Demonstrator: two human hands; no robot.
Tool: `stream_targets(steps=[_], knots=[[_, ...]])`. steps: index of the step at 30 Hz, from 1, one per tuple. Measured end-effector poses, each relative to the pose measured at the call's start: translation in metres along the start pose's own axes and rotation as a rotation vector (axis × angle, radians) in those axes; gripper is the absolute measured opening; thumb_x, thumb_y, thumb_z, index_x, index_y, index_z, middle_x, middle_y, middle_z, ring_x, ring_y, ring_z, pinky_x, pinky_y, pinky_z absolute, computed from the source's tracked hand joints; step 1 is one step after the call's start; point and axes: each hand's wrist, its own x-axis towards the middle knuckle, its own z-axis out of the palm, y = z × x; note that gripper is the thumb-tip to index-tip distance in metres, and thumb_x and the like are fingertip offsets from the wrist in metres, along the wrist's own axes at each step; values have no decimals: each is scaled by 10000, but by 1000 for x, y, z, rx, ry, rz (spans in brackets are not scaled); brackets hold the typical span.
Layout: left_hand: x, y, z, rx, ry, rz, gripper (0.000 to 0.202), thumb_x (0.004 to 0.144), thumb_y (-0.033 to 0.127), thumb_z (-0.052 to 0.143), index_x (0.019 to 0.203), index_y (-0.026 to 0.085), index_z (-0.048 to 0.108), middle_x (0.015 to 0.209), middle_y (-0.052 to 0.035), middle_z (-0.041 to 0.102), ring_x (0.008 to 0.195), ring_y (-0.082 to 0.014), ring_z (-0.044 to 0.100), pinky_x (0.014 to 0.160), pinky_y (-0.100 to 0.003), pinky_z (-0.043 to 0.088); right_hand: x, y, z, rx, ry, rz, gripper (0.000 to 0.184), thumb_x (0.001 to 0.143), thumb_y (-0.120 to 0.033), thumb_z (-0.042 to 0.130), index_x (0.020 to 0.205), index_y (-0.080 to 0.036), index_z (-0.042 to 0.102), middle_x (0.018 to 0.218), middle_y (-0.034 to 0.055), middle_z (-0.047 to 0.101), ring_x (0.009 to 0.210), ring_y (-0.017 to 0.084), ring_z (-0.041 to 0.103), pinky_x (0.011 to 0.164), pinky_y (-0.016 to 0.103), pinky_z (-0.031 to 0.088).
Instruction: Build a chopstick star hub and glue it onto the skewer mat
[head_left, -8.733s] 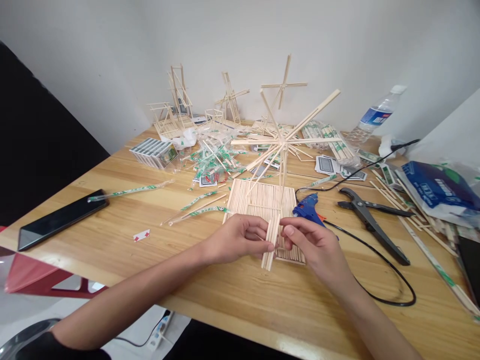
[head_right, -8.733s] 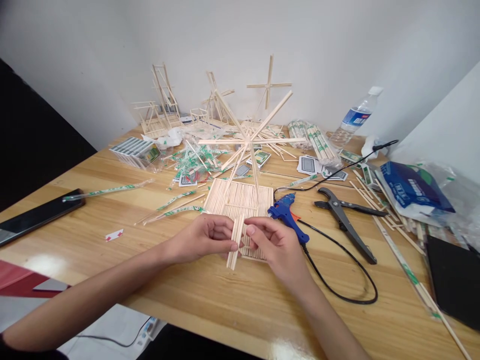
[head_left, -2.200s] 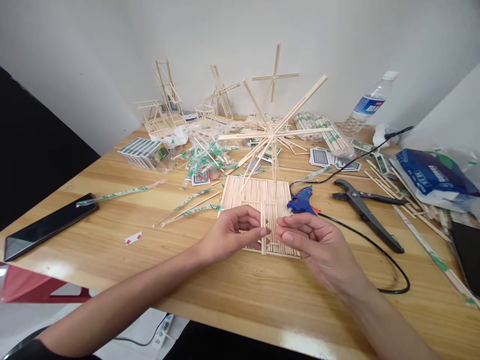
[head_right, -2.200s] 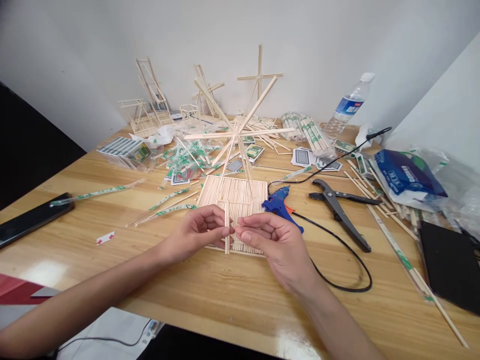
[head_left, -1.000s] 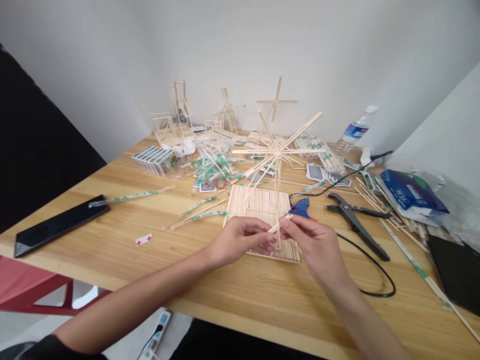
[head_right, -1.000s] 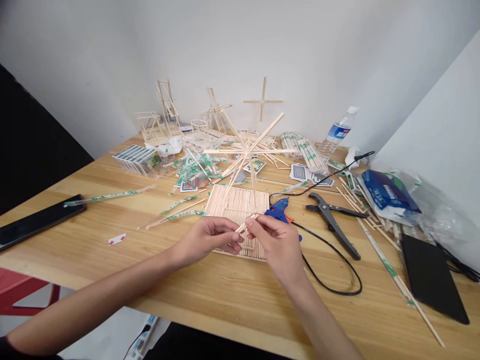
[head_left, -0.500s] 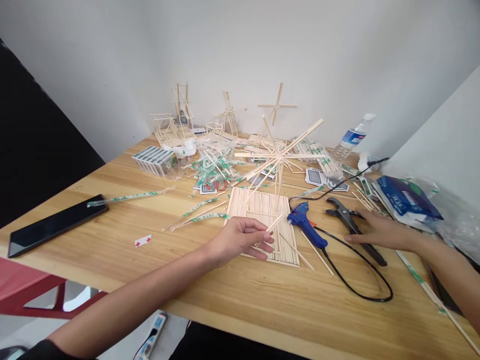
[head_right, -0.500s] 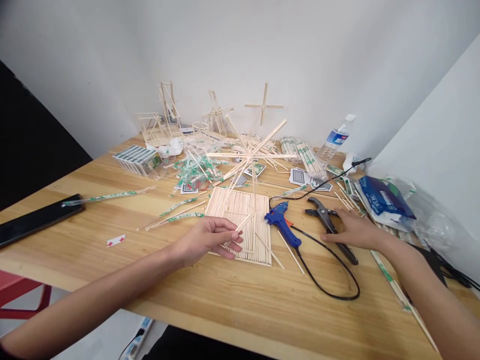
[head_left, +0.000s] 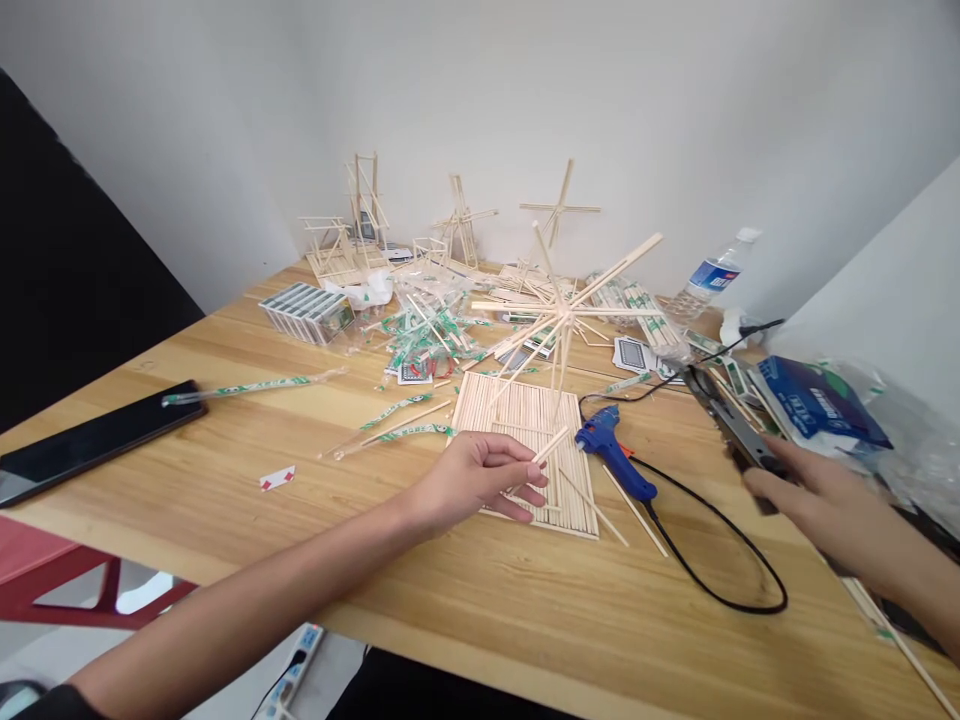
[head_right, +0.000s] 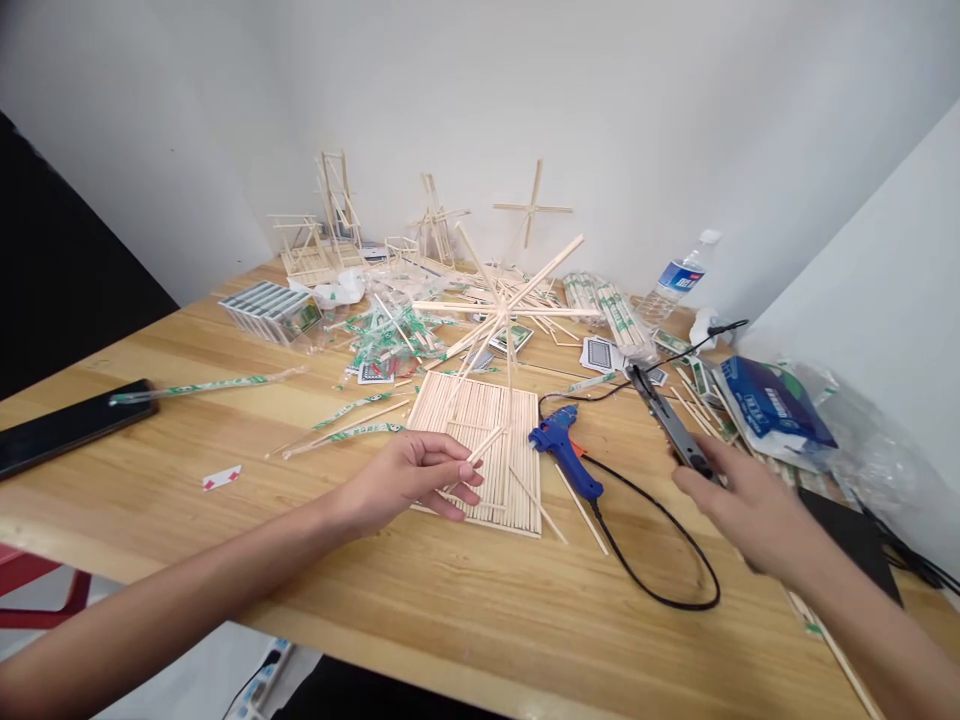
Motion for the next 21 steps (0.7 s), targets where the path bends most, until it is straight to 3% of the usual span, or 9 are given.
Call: stream_targets(steps=[1, 3, 6, 9, 12, 21], knots=[[0, 0, 0, -1, -9, -5, 536, 475, 489, 950, 763, 117, 693, 766, -36, 744, 698, -155, 728, 589, -251, 610, -13, -14, 5, 65, -28, 36, 254, 693, -459, 578, 798, -251, 680, 809, 112, 746, 826, 393, 707, 745, 489, 568], [-1, 0, 0, 2, -36, -18, 508, 495, 474, 948, 758, 120, 694, 768, -32, 747, 700, -153, 729, 595, -253, 613, -38, -40, 17, 178, -213, 80, 274, 730, -492, 574, 812, -256, 684, 840, 79, 753, 862, 334, 717, 749, 399, 590], [-2, -1, -1, 19, -82, -39, 466, 538, 456, 939, 763, 122, 706, 771, -28, 750, 714, -148, 730, 614, -252, 618, -64, -68, 32, 123, -349, -6, 314, 751, -487, 589, 921, -241, 684, 872, 64, 750, 823, 287, 705, 753, 365, 584], [-3, -3, -2, 51, -122, -61, 441, 571, 446, 929, 780, 119, 720, 776, -31, 751, 713, -144, 731, 624, -251, 619, -76, -80, 42, 96, -447, -75, 298, 833, -473, 537, 962, -235, 663, 953, 61, 739, 924, 271, 694, 821, 349, 561], [-2, -5, -2, 65, -130, -87, 442, 571, 447, 928, 788, 122, 722, 785, -35, 755, 702, -156, 738, 618, -262, 620, -81, -83, 45, 170, -570, -60, 302, 886, -454, 479, 969, -224, 656, 950, 55, 728, 893, 243, 686, 808, 332, 548], [-1, -8, -4, 69, -140, -88, 423, 590, 438, 918, 808, 129, 730, 813, -43, 755, 699, -161, 738, 591, -255, 606, -81, -90, 43, 148, -566, -32, 331, 892, -500, 508, 942, -214, 668, 902, 50, 729, 835, 240, 668, 788, 335, 526]])
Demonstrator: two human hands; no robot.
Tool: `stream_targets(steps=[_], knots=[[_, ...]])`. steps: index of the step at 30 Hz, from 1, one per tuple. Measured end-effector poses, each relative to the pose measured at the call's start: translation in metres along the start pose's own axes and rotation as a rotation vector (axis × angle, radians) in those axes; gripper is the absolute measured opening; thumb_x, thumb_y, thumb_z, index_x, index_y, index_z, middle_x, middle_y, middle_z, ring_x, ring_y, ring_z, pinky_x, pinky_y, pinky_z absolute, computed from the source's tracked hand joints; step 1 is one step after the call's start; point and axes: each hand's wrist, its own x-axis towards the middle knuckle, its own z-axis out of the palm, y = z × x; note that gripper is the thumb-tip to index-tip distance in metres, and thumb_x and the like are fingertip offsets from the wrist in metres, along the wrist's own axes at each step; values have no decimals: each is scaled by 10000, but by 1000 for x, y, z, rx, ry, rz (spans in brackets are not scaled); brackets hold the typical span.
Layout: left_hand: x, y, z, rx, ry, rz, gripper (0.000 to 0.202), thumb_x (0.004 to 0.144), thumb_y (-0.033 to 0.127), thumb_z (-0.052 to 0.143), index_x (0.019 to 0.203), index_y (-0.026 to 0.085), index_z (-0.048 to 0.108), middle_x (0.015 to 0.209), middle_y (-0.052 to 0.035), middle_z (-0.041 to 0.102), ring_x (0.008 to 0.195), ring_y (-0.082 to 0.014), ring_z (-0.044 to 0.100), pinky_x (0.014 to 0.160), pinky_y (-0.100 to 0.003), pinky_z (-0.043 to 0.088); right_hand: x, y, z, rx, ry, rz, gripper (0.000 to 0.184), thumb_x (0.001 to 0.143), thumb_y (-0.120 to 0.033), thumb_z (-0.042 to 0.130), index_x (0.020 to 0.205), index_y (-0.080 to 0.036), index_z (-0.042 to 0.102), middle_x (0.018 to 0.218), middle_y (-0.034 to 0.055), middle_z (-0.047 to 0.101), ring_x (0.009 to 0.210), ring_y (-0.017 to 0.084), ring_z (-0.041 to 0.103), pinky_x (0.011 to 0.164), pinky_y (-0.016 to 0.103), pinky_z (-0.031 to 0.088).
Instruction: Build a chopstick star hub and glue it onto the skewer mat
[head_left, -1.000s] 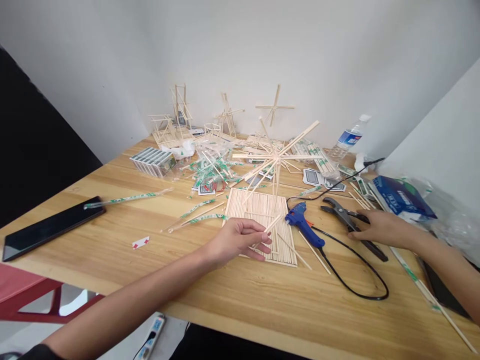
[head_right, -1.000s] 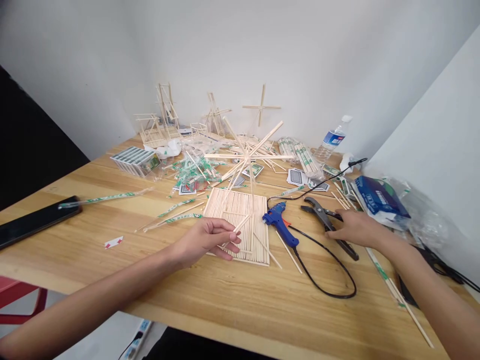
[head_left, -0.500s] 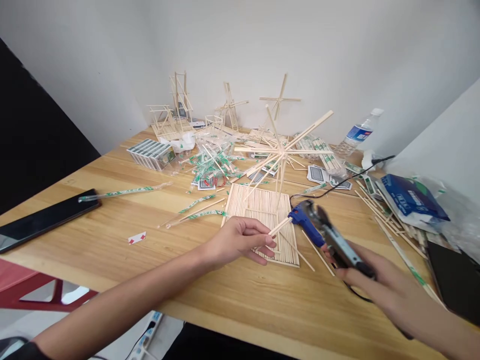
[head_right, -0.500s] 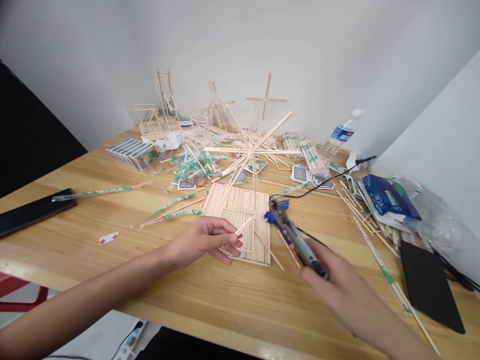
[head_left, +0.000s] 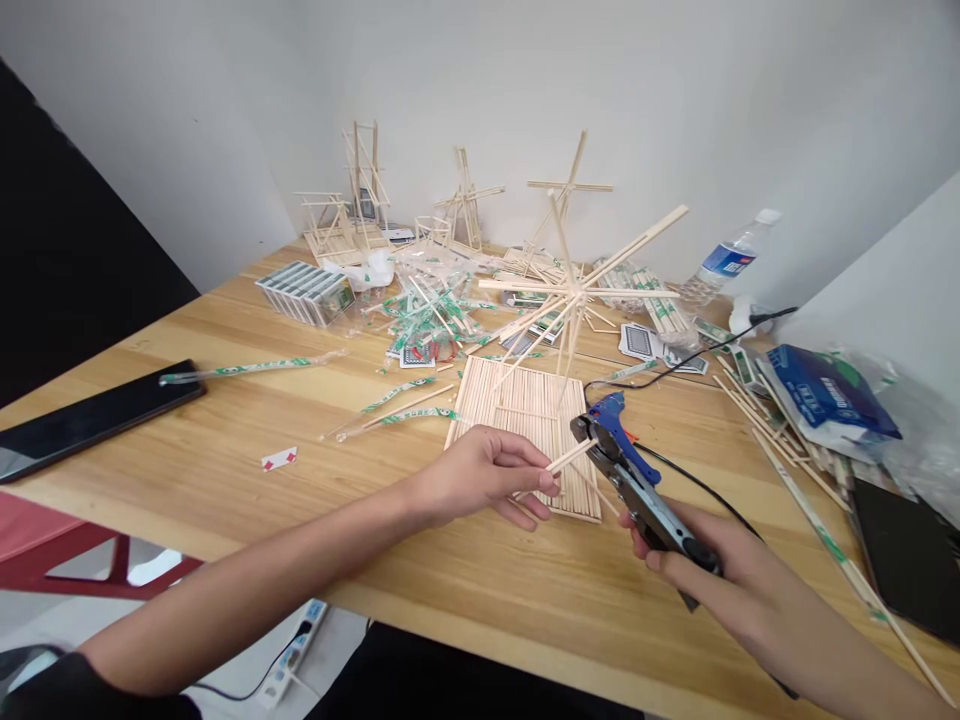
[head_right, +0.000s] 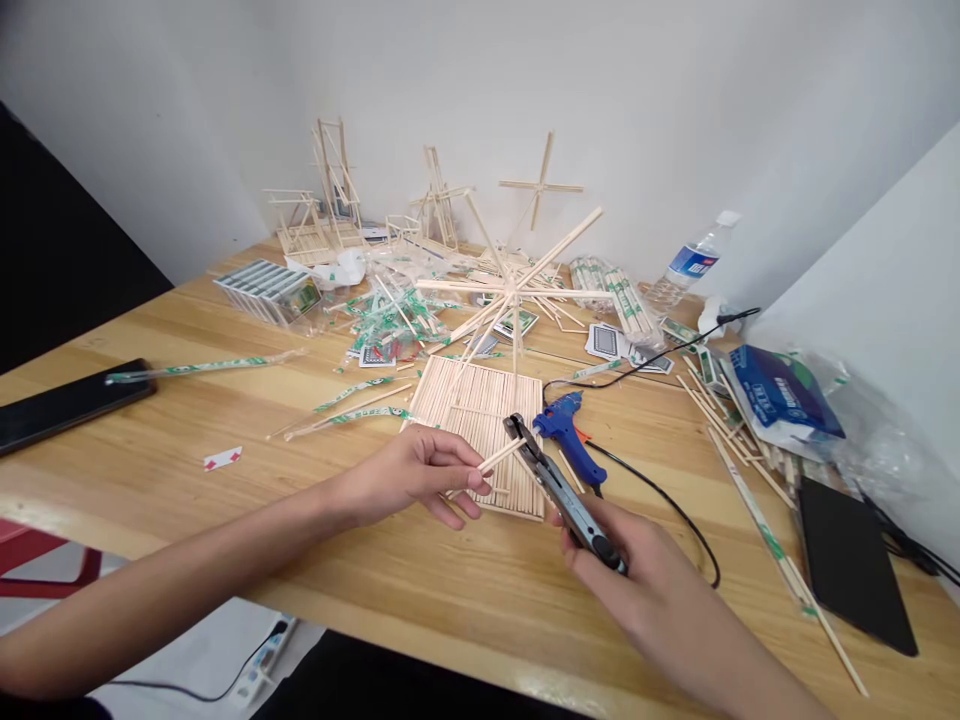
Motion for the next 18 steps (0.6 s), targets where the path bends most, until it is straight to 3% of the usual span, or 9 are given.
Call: stream_targets(steps=[5, 13, 18], knots=[[0, -1, 0, 6, 2, -3, 431, 589, 447, 917, 809, 132, 722, 817, -46, 755, 701, -168, 737, 591, -264, 602, 2, 0, 0, -36, -26, -11, 332, 913, -505, 499, 892, -220, 668, 866, 32, 722, 836, 231, 666, 773, 320, 523], [3, -3, 0, 17, 6, -21, 466, 560, 457, 927, 813, 127, 716, 807, -50, 752, 678, -168, 736, 584, -265, 597, 3, 11, 3, -86, 73, -43, 269, 886, -457, 546, 904, -235, 696, 850, 24, 737, 834, 239, 695, 699, 289, 540], [3, -3, -1, 21, 1, -28, 472, 546, 455, 935, 810, 129, 718, 789, -41, 750, 665, -158, 734, 572, -242, 590, 2, 10, 4, -110, 67, -49, 231, 886, -414, 550, 901, -233, 691, 865, 20, 745, 828, 232, 695, 741, 303, 532]])
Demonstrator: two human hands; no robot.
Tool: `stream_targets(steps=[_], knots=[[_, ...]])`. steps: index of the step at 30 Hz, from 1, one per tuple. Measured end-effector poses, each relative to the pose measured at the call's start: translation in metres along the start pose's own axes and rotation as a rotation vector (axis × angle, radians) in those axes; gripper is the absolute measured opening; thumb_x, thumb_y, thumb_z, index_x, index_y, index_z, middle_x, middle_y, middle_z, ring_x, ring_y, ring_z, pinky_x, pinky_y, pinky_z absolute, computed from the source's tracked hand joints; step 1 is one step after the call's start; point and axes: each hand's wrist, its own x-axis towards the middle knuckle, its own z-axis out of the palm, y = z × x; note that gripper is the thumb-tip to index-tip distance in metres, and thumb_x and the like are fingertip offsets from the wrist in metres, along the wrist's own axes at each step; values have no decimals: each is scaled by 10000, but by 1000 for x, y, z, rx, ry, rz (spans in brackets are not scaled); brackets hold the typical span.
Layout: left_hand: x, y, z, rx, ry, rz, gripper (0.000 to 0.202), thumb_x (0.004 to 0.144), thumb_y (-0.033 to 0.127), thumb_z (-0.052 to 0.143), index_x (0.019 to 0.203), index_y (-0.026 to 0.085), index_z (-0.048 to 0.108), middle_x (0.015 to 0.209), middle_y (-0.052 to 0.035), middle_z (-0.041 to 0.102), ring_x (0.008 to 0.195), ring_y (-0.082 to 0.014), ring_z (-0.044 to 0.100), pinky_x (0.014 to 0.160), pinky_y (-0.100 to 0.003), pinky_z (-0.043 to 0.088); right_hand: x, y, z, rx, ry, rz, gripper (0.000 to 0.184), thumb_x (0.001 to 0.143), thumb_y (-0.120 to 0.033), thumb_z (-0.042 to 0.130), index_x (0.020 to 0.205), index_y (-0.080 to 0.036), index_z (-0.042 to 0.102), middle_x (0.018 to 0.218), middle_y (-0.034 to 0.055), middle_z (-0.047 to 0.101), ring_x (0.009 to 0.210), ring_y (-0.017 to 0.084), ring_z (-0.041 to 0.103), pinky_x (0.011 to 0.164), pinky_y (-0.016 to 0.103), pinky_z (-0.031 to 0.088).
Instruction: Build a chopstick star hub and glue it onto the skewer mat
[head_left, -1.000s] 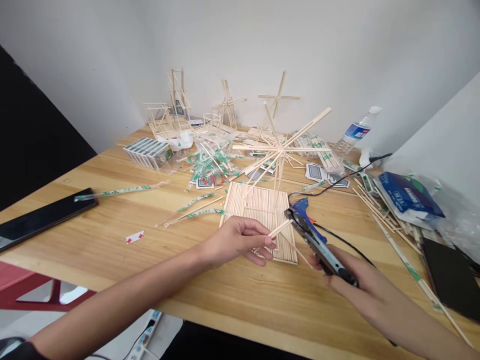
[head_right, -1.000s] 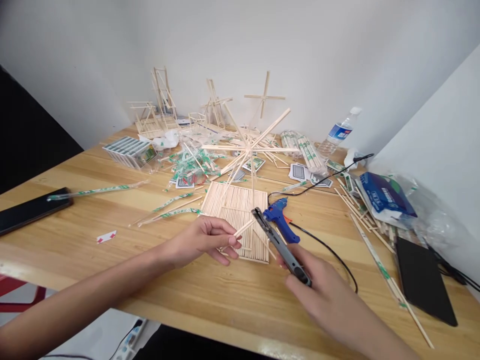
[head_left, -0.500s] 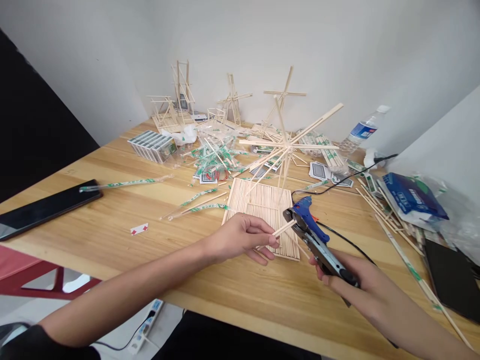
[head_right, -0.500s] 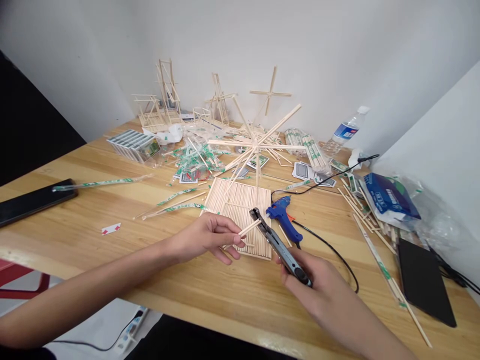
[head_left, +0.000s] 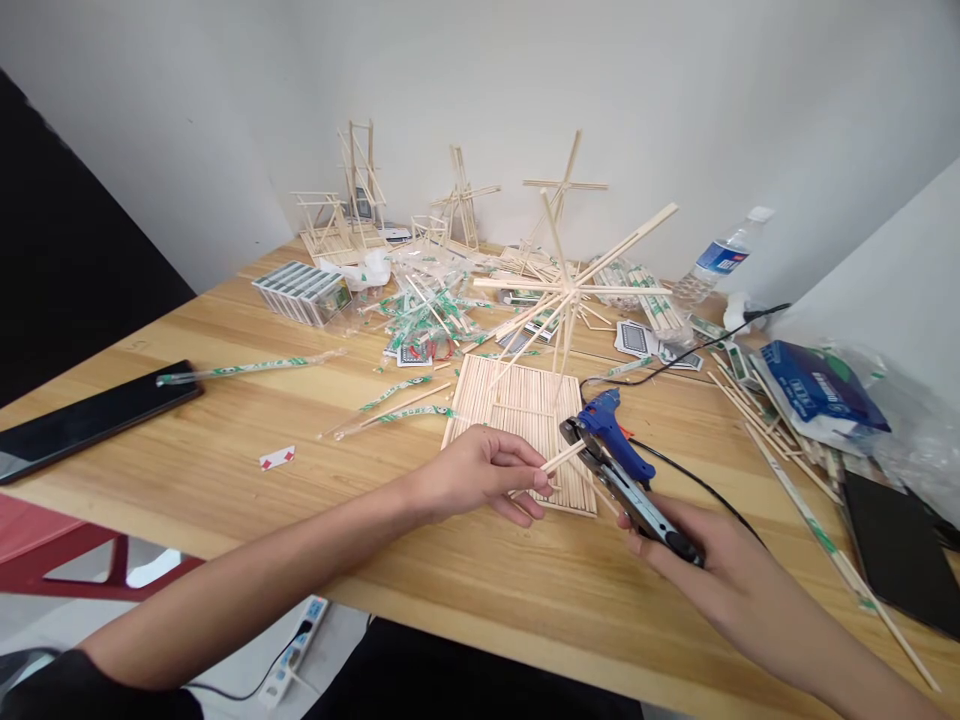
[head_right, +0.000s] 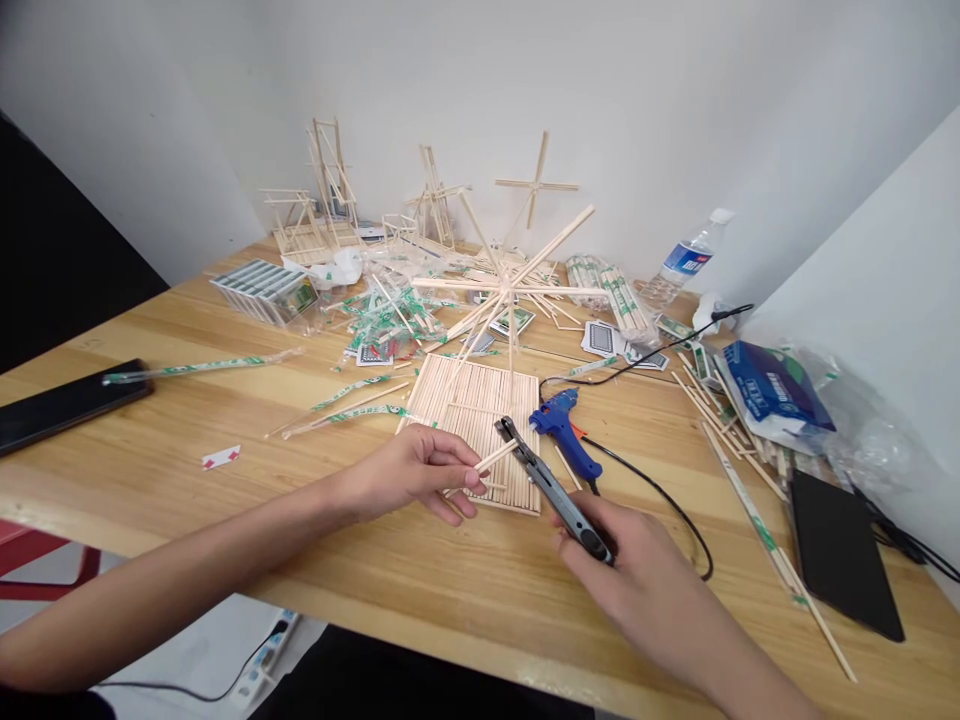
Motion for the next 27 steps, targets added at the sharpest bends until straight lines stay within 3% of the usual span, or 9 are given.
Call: stream_targets(steps=[7, 21, 27], knots=[[-2, 2, 2, 19, 14, -7, 406, 593, 407, 919, 804, 126, 715, 798, -51, 754, 665, -168, 733, 628, -295, 600, 0, -4, 0, -71, 7, -5, 261, 915, -419, 486, 837, -239, 658, 798, 11, 718, 737, 207, 667, 691, 303, 500], [-2, 1, 2, 4, 31, 16, 399, 590, 397, 918, 796, 126, 710, 790, -41, 746, 657, -156, 731, 595, -258, 591, 1, -2, 0, -109, 12, 14, 283, 885, -450, 491, 855, -238, 677, 832, 42, 741, 762, 237, 695, 697, 329, 529], [-2, 1, 1, 28, 42, 1, 334, 642, 354, 893, 807, 127, 711, 813, -58, 755, 672, -168, 732, 669, -324, 607, -1, 4, -1, -118, 54, -1, 241, 863, -435, 548, 818, -243, 687, 723, 23, 714, 740, 240, 693, 652, 302, 528]])
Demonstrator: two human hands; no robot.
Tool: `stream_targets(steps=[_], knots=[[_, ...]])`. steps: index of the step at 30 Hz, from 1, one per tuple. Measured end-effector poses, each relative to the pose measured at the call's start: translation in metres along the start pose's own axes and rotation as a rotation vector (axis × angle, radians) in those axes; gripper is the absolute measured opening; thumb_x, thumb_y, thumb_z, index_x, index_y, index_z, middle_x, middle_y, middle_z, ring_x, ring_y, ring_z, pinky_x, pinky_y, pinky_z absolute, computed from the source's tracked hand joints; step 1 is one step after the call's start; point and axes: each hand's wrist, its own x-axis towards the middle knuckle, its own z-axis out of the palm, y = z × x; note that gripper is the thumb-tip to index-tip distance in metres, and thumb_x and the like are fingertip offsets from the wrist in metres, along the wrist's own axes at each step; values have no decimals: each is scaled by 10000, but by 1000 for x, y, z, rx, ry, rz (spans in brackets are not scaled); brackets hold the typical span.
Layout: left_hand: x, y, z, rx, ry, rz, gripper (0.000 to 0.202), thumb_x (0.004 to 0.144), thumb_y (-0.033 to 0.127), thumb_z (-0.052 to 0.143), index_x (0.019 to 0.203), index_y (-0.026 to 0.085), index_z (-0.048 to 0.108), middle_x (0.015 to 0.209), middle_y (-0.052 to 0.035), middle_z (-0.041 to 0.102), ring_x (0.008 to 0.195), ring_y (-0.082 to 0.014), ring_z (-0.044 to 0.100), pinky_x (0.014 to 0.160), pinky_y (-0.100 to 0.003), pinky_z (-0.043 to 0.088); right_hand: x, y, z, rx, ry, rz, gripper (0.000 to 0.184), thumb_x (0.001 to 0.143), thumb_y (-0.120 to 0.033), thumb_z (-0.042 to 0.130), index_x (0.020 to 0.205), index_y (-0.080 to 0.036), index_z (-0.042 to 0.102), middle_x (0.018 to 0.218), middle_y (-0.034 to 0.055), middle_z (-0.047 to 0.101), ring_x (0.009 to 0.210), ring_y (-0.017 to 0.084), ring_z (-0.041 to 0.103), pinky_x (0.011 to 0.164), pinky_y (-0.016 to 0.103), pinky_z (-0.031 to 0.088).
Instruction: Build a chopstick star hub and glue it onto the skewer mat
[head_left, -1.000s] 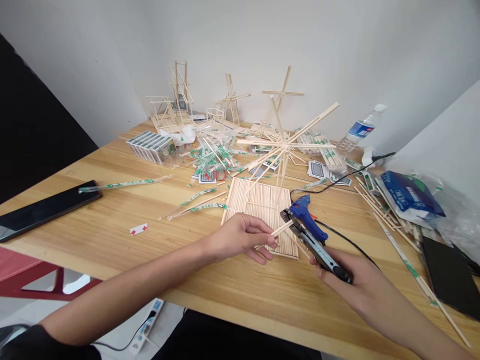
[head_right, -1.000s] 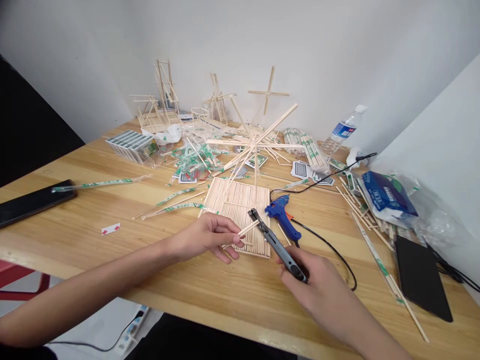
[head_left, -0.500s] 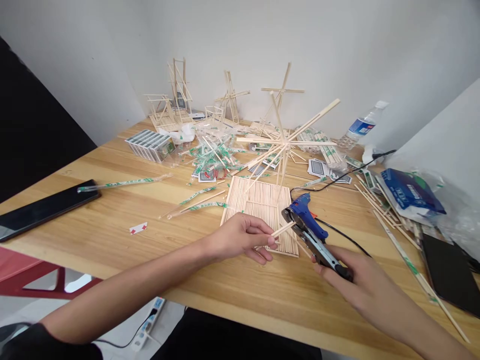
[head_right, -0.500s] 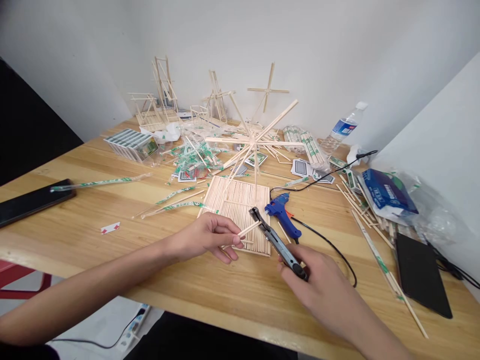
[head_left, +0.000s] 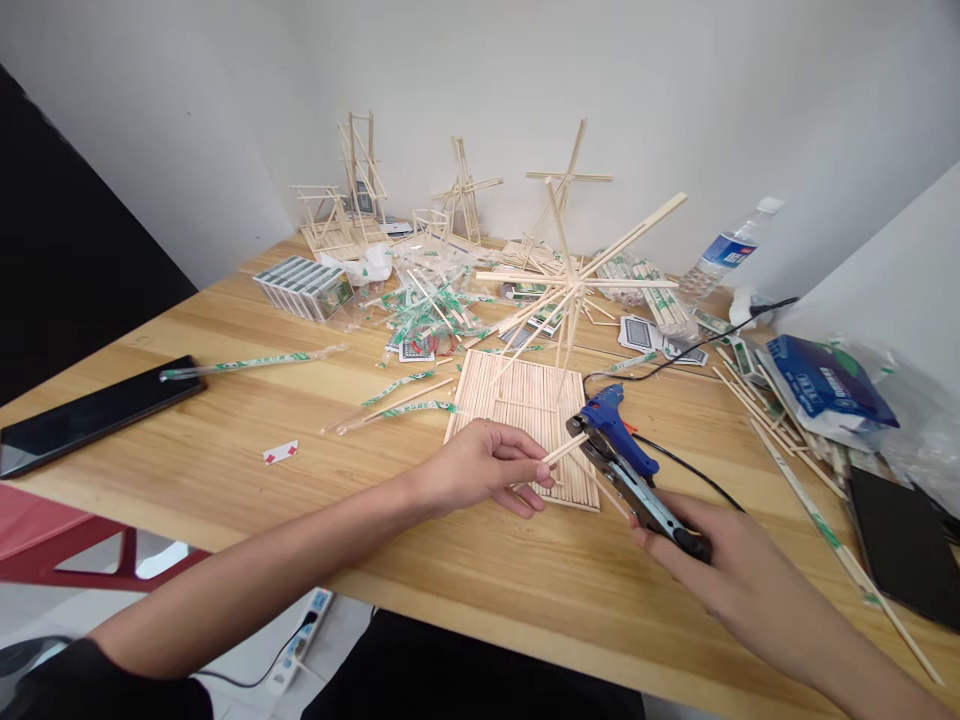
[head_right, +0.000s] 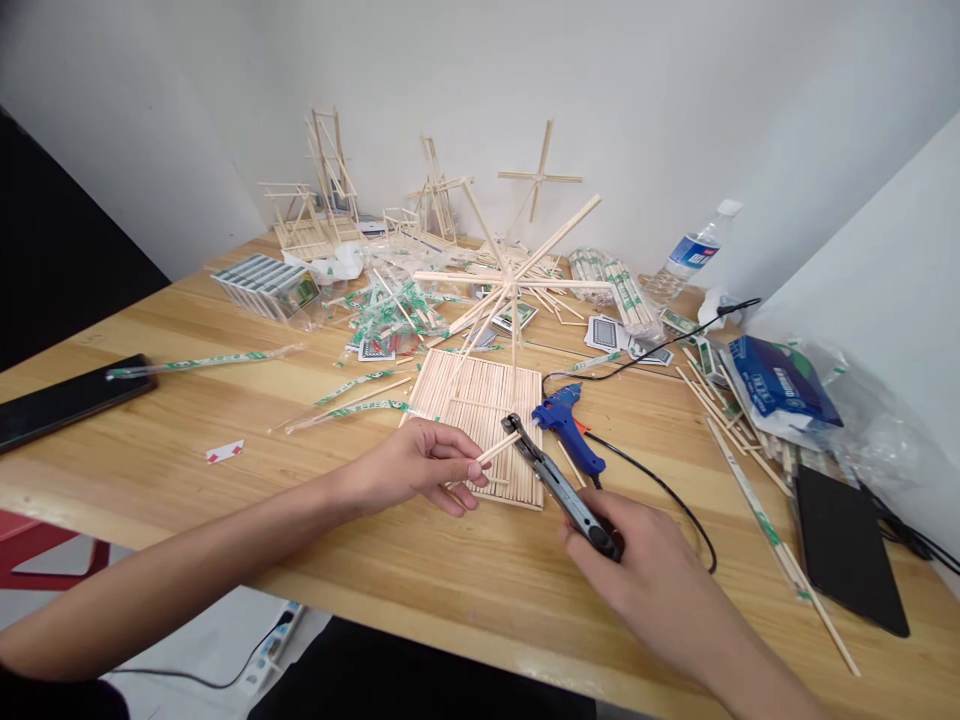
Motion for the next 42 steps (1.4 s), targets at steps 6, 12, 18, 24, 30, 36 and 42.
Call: stream_targets(steps=[6, 12, 18, 24, 30, 36, 42], knots=[[0, -1, 0, -16, -19, 6, 394, 599, 391, 915, 808, 126, 712, 782, -40, 745, 645, -154, 724, 608, -278, 596, -1, 2, 0, -18, -32, 30, 273, 884, -446, 507, 829, -244, 682, 806, 35, 742, 741, 233, 687, 661, 313, 517], [1, -2, -1, -11, -23, 20, 413, 602, 413, 912, 818, 123, 713, 795, -44, 745, 650, -149, 725, 602, -262, 595, 0, -4, 2, 2, -44, 44, 276, 867, -444, 498, 813, -237, 672, 806, 41, 740, 754, 244, 688, 710, 341, 517], [2, -3, -2, 32, 5, 23, 351, 636, 366, 890, 819, 130, 707, 787, -41, 737, 655, -147, 725, 599, -243, 593, 0, -1, 2, 8, -33, 43, 271, 864, -448, 522, 822, -241, 692, 793, 34, 741, 760, 249, 694, 668, 329, 518], [0, -10, -2, 333, 114, 234, 157, 817, 315, 712, 820, 158, 709, 722, -24, 705, 695, -159, 719, 663, -269, 590, -2, 0, 5, 8, -34, 49, 272, 878, -432, 507, 823, -235, 686, 796, 38, 747, 746, 244, 686, 663, 324, 500], [-3, -10, -2, 667, 218, 371, 183, 898, 309, 620, 884, 168, 735, 737, -39, 741, 686, -171, 709, 660, -258, 531, -5, -19, 12, 53, 31, 116, 316, 884, -494, 495, 790, -243, 661, 677, 11, 685, 631, 209, 624, 584, 303, 444], [-12, 1, 2, 1001, 308, 461, 197, 948, 267, 594, 902, 177, 764, 712, -20, 748, 615, -143, 653, 618, -242, 434, -2, -30, 16, 41, 27, 157, 353, 895, -528, 447, 767, -244, 613, 621, 8, 634, 593, 206, 587, 569, 312, 414], [-11, -4, -2, 1248, 410, 570, 208, 982, 217, 542, 929, 176, 739, 737, -31, 765, 616, -164, 681, 611, -255, 428, 8, -25, 22, 0, -22, 190, 342, 828, -551, 393, 758, -260, 560, 777, 50, 720, 744, 258, 662, 679, 357, 460]])
